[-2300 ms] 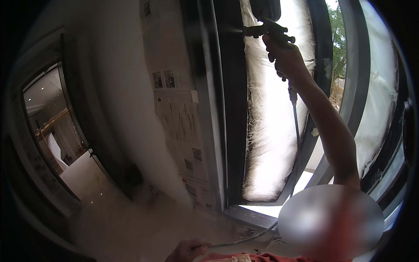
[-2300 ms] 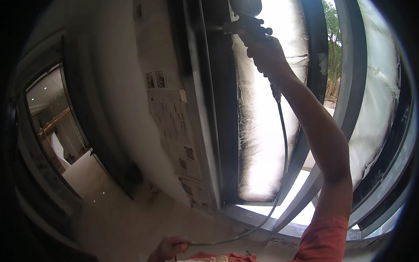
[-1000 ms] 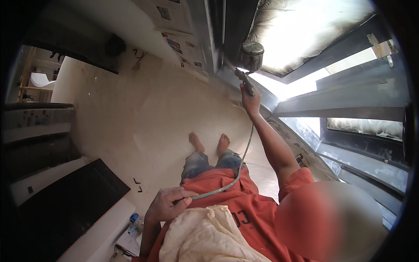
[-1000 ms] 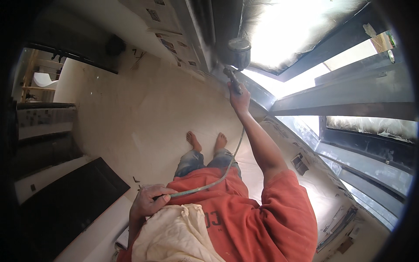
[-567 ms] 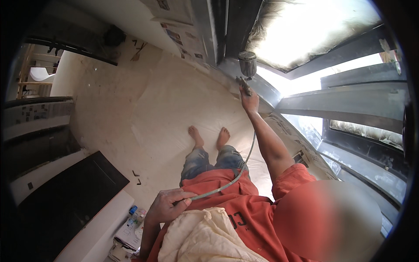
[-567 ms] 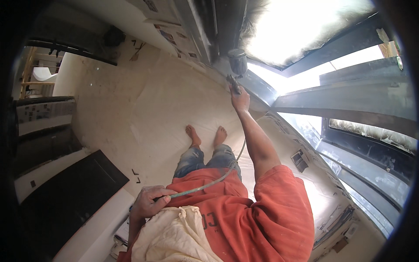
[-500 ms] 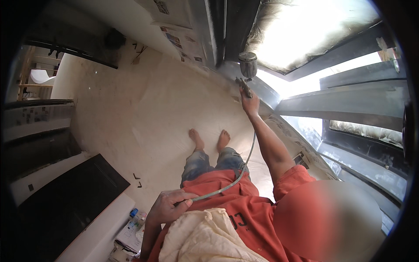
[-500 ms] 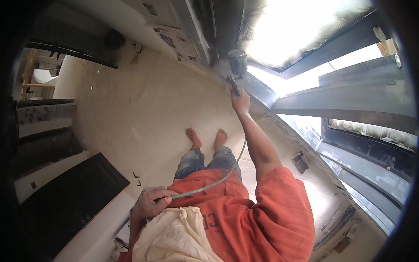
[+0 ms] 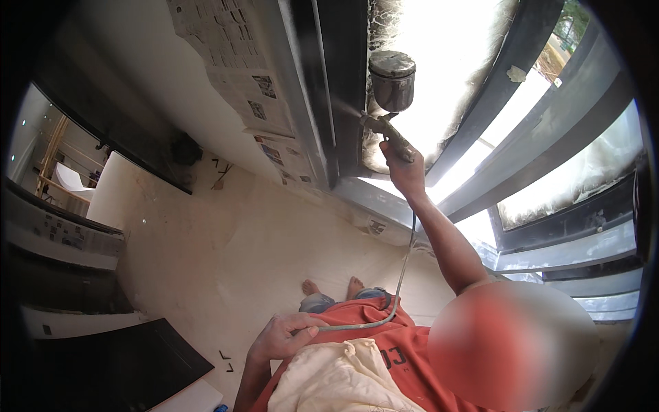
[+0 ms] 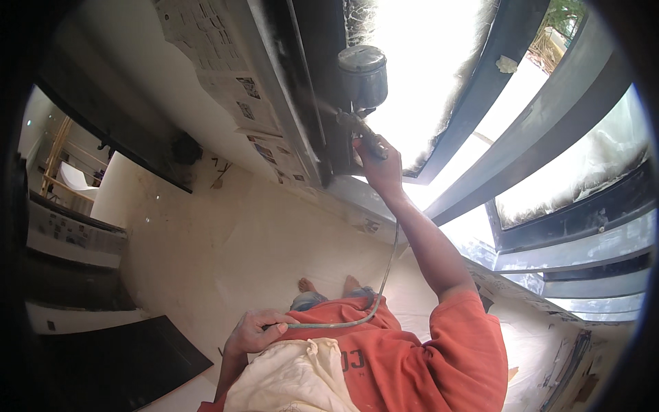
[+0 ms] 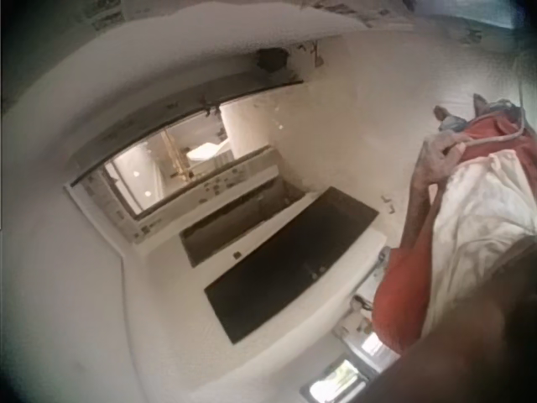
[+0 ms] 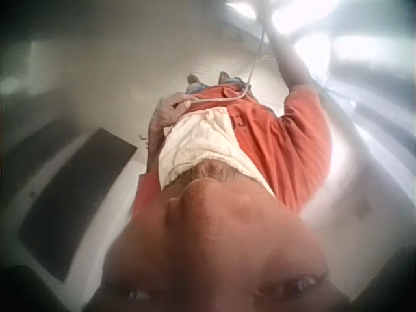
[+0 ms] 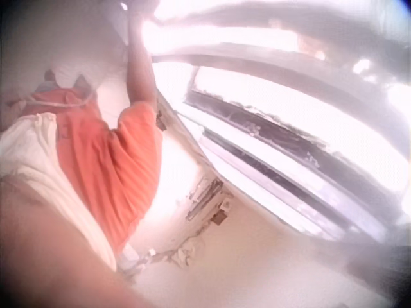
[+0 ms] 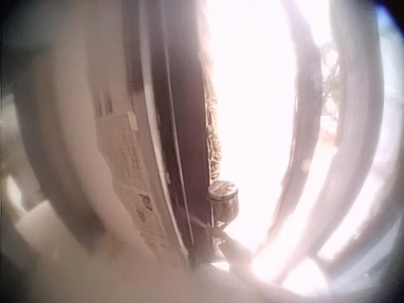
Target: The person prepares a paint sprayer by filling it with paint from a can and connecting the hose. They then spray paint the window frame and the wall area adjacent to the window.
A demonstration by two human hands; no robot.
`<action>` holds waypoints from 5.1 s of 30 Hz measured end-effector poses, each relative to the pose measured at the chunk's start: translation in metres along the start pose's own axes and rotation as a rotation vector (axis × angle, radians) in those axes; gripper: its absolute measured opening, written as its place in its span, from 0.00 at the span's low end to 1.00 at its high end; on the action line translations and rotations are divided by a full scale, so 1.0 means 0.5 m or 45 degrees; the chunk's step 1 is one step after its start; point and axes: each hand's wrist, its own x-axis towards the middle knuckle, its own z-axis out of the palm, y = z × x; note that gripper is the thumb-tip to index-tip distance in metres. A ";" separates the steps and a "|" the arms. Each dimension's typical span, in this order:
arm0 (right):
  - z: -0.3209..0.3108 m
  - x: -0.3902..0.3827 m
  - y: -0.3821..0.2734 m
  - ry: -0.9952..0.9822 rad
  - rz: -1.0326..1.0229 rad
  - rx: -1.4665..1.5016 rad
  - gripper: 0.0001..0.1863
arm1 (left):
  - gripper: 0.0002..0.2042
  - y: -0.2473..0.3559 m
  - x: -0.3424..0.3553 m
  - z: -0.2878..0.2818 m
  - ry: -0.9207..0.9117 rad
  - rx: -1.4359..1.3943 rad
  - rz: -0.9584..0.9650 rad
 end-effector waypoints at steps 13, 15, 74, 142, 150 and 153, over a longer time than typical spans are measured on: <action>-0.180 0.197 -0.496 0.135 -0.390 0.182 0.19 | 0.10 -0.010 0.015 -0.036 -0.044 0.001 0.309; -0.217 0.229 -0.570 0.168 -0.388 0.161 0.21 | 0.10 -0.005 0.021 -0.043 -0.076 -0.044 0.284; -0.099 0.094 -0.337 0.016 -0.225 0.148 0.14 | 0.12 0.015 -0.065 -0.051 0.062 -0.220 0.348; 0.142 -0.190 -0.008 0.233 -0.226 -0.159 0.04 | 0.08 -0.132 0.000 -0.161 -0.128 -0.178 -0.139; 0.353 -0.327 0.191 0.343 0.236 -0.338 0.11 | 0.08 -0.263 -0.023 -0.397 -0.340 -0.229 -0.314; 0.434 -0.376 0.244 0.416 0.464 -0.341 0.12 | 0.09 -0.319 -0.025 -0.486 -0.455 -0.223 -0.412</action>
